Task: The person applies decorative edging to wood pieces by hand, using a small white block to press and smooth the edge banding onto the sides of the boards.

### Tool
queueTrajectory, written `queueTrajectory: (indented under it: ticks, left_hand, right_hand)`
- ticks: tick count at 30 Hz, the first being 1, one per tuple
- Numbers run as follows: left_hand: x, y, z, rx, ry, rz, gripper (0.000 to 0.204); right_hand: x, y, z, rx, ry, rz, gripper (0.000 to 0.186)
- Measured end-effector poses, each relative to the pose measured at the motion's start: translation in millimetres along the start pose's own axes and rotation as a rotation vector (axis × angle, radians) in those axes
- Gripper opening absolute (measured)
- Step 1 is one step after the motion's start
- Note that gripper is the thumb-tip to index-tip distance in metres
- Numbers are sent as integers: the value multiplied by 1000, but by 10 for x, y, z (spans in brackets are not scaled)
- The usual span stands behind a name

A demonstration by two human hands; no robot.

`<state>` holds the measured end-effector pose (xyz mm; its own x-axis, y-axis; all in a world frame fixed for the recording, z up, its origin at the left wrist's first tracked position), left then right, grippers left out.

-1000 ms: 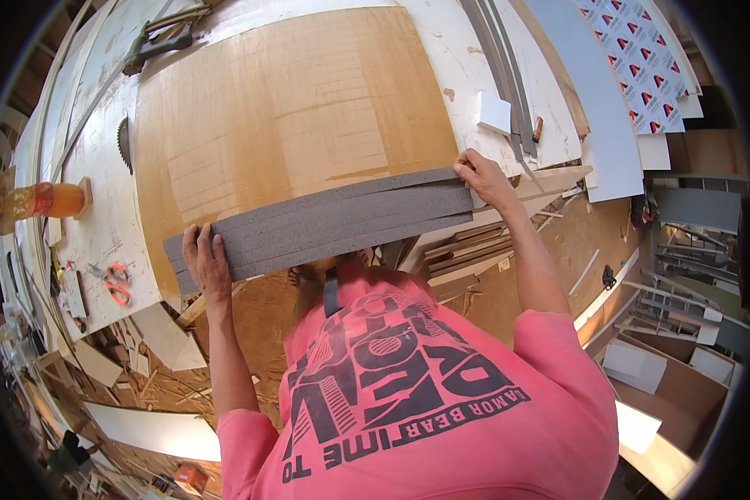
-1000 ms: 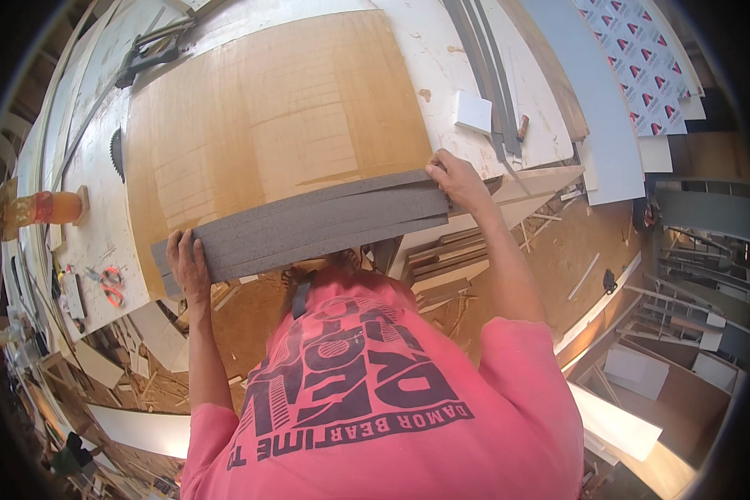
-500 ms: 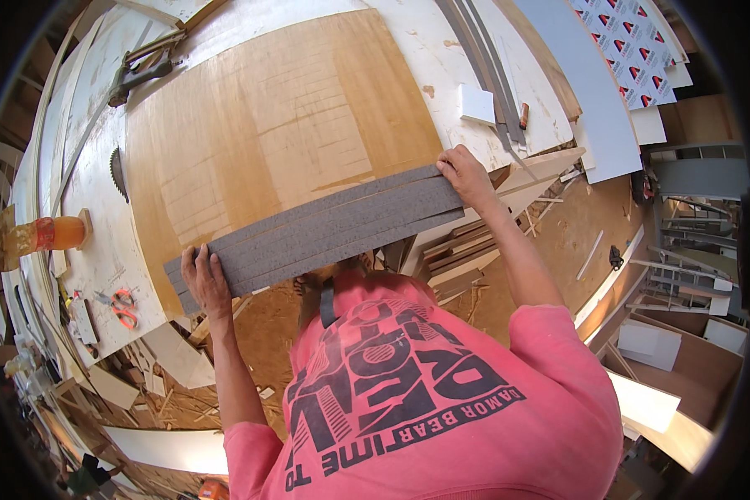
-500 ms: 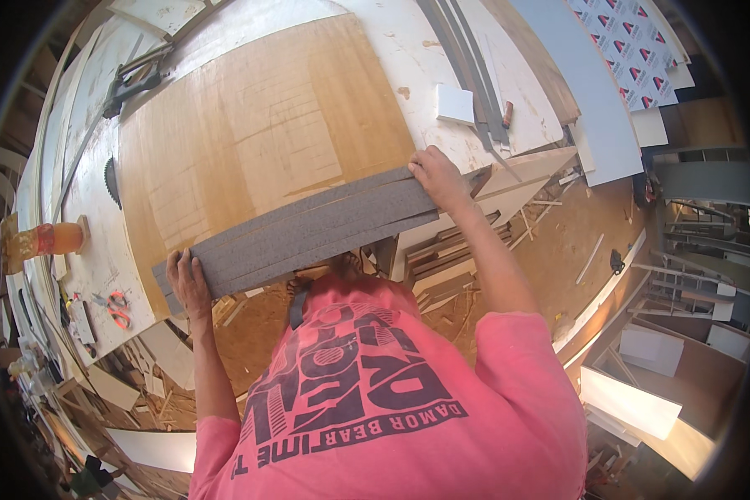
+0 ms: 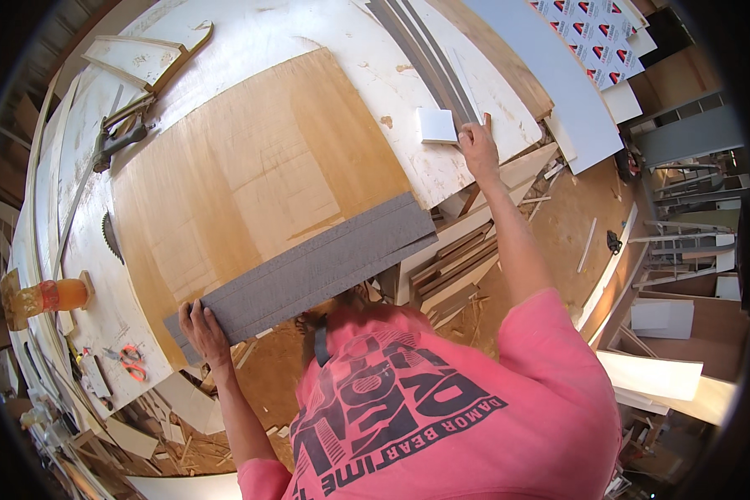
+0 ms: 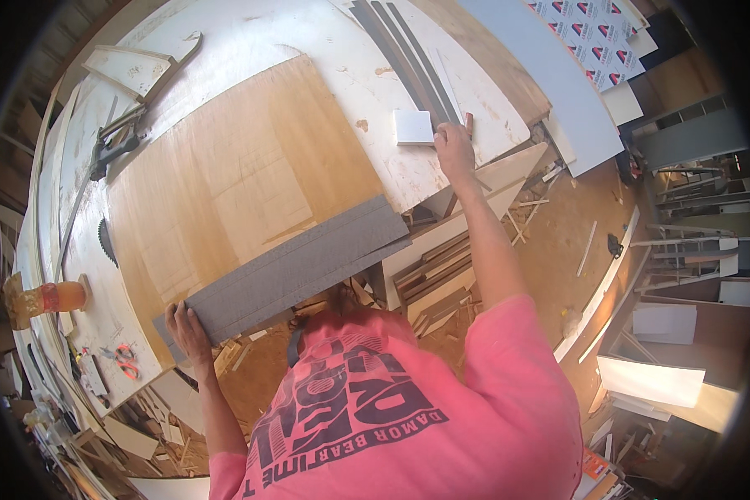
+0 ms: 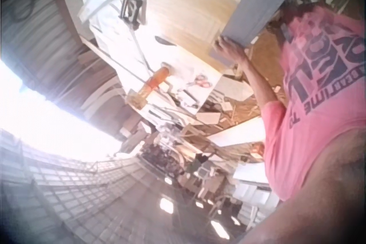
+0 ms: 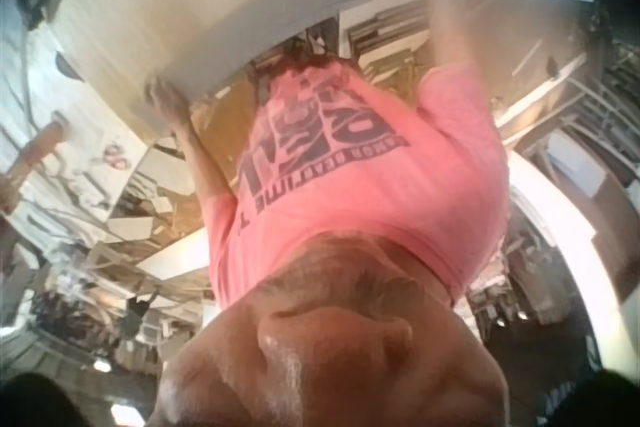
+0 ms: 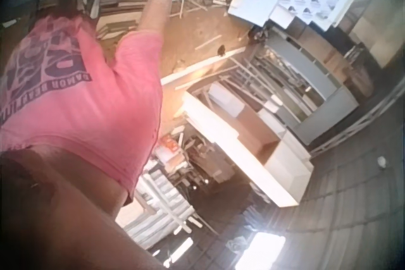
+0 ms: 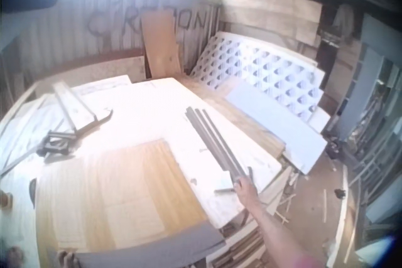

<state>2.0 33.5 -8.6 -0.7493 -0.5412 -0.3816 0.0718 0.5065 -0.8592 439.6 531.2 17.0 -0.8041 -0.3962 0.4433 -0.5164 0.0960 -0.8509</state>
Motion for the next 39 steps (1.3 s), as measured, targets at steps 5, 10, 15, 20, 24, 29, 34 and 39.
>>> queueTrajectory:
  ticks: [5,10,15,20,24,29,34,39]
  left_hand:
    - [20,4,-10,-6,-12,-7,33]
    - [76,-13,18,-16,-26,-40,33]
    - [14,-21,4,-31,-29,-10,33]
    - [-17,-30,-8,-23,-42,-3,33]
    - [-12,-24,-5,-26,-50,-14,32]
    - [-25,13,-31,-34,-36,-26,32]
    - [10,-79,3,-77,-89,17,29]
    - [-10,-117,-13,-123,-38,-62,29]
  right_hand:
    - [-304,196,-290,3,-66,416,32]
    - [-233,283,-343,187,-56,487,28]
    - [-183,240,-352,255,-65,568,16]
    - [-409,143,-345,167,116,409,16]
    - [-401,106,-322,134,63,419,18]
    - [-655,-186,-503,-60,77,-10,24]
    - [58,-636,-380,-100,208,-818,20]
    - [1188,-934,232,147,-92,-1222,16]
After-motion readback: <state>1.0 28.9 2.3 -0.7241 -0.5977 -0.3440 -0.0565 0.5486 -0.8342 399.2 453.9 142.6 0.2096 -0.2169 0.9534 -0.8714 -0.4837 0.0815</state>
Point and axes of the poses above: each hand's wrist, its own z-axis away from the middle knuckle, its own y-axis out of the palm, x = y × z, the point moved 6 cm from there along -z, towards the middle knuckle, and after that the axes turned 4 degrees about z, right-handed, at the moved point
